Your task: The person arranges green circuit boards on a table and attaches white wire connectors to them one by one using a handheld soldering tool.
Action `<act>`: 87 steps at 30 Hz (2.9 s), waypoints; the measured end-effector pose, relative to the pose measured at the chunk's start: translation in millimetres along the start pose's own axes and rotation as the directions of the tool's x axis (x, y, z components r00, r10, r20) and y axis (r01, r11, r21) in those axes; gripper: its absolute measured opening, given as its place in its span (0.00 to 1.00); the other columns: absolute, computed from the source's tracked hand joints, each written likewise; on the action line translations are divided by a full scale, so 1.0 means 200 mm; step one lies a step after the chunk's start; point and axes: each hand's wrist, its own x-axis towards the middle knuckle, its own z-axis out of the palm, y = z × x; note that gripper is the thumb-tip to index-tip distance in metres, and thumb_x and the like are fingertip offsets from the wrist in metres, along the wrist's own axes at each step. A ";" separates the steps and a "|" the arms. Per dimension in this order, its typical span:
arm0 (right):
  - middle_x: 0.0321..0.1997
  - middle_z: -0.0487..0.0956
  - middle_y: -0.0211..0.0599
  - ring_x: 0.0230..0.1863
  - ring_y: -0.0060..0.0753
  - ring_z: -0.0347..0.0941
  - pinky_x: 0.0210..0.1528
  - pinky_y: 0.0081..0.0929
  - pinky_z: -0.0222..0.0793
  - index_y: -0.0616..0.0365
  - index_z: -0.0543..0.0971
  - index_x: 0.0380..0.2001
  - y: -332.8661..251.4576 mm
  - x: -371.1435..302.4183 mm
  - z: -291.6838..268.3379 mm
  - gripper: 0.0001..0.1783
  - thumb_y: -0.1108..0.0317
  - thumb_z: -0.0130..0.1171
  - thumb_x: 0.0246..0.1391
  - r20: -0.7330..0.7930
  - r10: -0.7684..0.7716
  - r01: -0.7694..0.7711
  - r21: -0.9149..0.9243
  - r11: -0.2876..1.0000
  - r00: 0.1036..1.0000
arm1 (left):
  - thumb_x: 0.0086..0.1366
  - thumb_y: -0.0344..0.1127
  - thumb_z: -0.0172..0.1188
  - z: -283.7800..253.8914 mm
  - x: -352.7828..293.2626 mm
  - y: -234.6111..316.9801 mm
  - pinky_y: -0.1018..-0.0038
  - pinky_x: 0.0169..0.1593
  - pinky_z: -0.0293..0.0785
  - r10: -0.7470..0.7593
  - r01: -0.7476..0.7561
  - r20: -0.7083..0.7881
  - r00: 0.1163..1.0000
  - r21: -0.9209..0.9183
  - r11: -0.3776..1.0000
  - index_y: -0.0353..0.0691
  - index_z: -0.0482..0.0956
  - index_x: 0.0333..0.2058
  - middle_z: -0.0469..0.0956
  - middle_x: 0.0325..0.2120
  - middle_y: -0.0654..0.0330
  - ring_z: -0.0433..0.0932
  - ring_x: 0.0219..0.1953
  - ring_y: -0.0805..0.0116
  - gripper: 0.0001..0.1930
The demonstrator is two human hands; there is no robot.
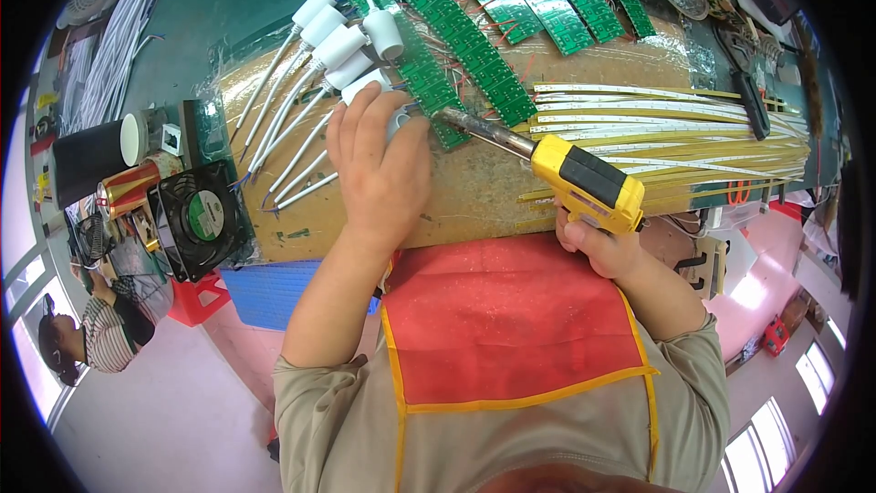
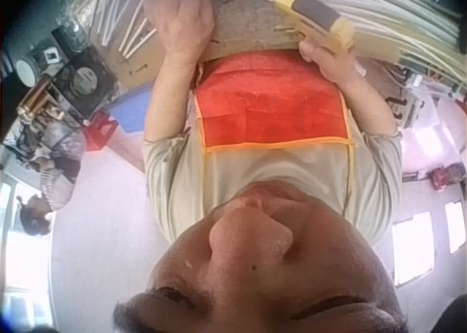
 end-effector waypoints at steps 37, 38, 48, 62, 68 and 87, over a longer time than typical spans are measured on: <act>0.21 0.65 0.31 0.20 0.24 0.61 0.24 0.23 0.61 0.64 0.64 0.59 -0.02 0.01 0.01 0.35 0.56 0.62 0.53 -0.019 -0.007 0.011 0.202 0.979 1.000 | 0.49 0.27 0.62 0.02 -0.02 -0.01 0.54 0.60 0.60 -0.010 0.010 -0.015 1.000 0.026 1.000 0.45 0.80 0.32 0.74 0.46 0.58 0.72 0.54 0.53 0.09; 0.21 0.65 0.31 0.20 0.24 0.61 0.24 0.23 0.61 0.64 0.64 0.59 -0.02 0.01 0.02 0.35 0.56 0.62 0.53 -0.019 -0.009 0.013 0.199 0.980 1.000 | 0.49 0.27 0.62 0.02 -0.02 -0.01 0.54 0.60 0.60 -0.009 0.010 -0.016 1.000 0.030 1.000 0.45 0.80 0.32 0.74 0.46 0.58 0.72 0.54 0.53 0.09; 0.22 0.65 0.32 0.20 0.25 0.62 0.24 0.23 0.61 0.63 0.64 0.59 -0.01 0.01 0.01 0.35 0.56 0.63 0.53 -0.029 -0.009 0.016 0.268 0.963 1.000 | 0.48 0.29 0.67 -0.10 -0.06 0.01 0.58 0.51 0.65 -0.092 0.092 0.006 0.996 0.069 0.993 0.42 0.79 0.40 0.74 0.44 0.57 0.73 0.48 0.54 0.17; 0.23 0.66 0.32 0.19 0.26 0.63 0.24 0.26 0.62 0.59 0.64 0.59 0.04 0.00 0.01 0.36 0.56 0.64 0.52 -0.086 -0.051 0.077 0.337 0.938 0.995 | 0.50 0.25 0.62 -0.18 0.18 0.00 0.51 0.58 0.63 0.220 -0.238 0.105 0.970 0.204 0.950 0.44 0.81 0.38 0.77 0.43 0.60 0.74 0.51 0.55 0.14; 0.23 0.66 0.32 0.19 0.26 0.62 0.24 0.26 0.62 0.58 0.64 0.59 0.02 0.01 0.01 0.35 0.56 0.64 0.51 -0.058 -0.043 0.060 0.349 0.935 0.997 | 0.53 0.23 0.59 -0.11 0.27 -0.15 0.52 0.60 0.65 0.079 -0.084 0.075 0.994 0.068 0.994 0.45 0.82 0.41 0.77 0.44 0.55 0.75 0.51 0.52 0.16; 0.22 0.66 0.33 0.20 0.28 0.63 0.24 0.27 0.63 0.58 0.64 0.60 0.03 0.01 -0.01 0.37 0.56 0.65 0.51 -0.047 -0.039 0.055 0.418 0.907 0.998 | 0.53 0.56 0.64 0.26 1.17 -0.85 0.66 0.49 0.74 -0.595 0.579 0.164 0.787 0.135 0.804 0.46 0.83 0.43 0.83 0.40 0.57 0.81 0.44 0.58 0.24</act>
